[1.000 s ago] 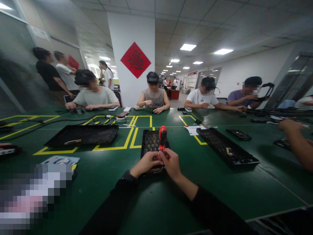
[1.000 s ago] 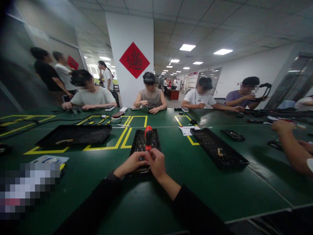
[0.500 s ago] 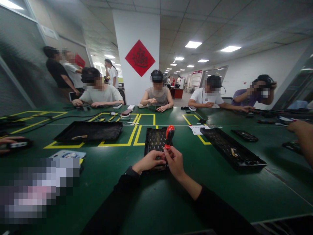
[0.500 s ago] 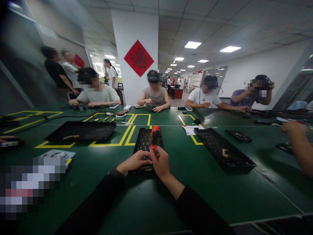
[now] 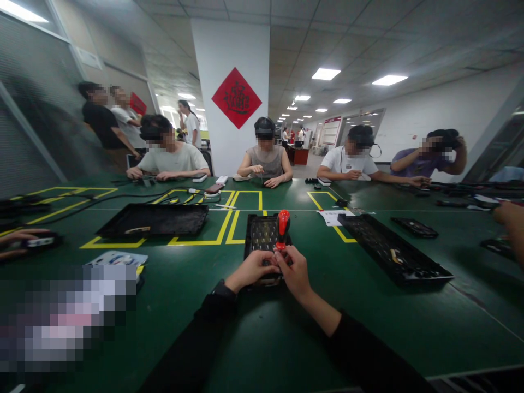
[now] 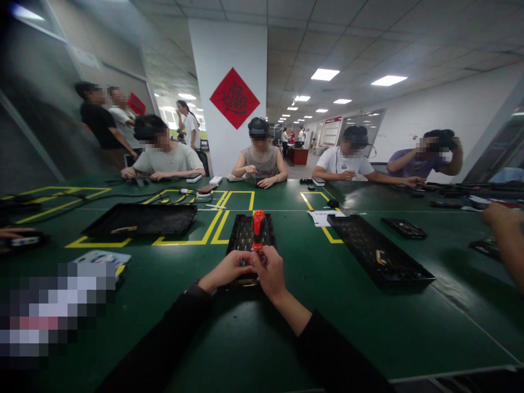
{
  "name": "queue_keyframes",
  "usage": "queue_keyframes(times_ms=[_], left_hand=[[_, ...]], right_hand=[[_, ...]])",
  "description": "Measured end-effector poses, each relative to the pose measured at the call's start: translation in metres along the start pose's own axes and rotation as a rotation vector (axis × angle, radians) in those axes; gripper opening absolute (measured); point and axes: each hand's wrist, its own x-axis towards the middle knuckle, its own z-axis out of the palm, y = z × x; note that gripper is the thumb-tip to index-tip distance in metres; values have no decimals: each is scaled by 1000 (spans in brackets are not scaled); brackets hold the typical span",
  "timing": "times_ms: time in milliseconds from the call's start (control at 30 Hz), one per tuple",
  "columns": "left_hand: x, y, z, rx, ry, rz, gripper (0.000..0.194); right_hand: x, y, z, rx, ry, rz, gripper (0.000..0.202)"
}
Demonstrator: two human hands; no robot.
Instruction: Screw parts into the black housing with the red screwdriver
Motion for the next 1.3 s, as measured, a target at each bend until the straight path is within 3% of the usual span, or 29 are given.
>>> queue_keyframes(times_ms=[400, 800, 1300], left_hand=[[0, 4, 2, 62, 53, -7, 17], [-1, 5, -4, -14, -86, -47, 25], [1, -1, 1, 27, 58, -13, 18]], right_hand=[[-1, -8, -1, 145, -30, 60, 17], [-2, -8, -3, 68, -27, 52, 21], [0, -8, -2, 88, -21, 7, 18]])
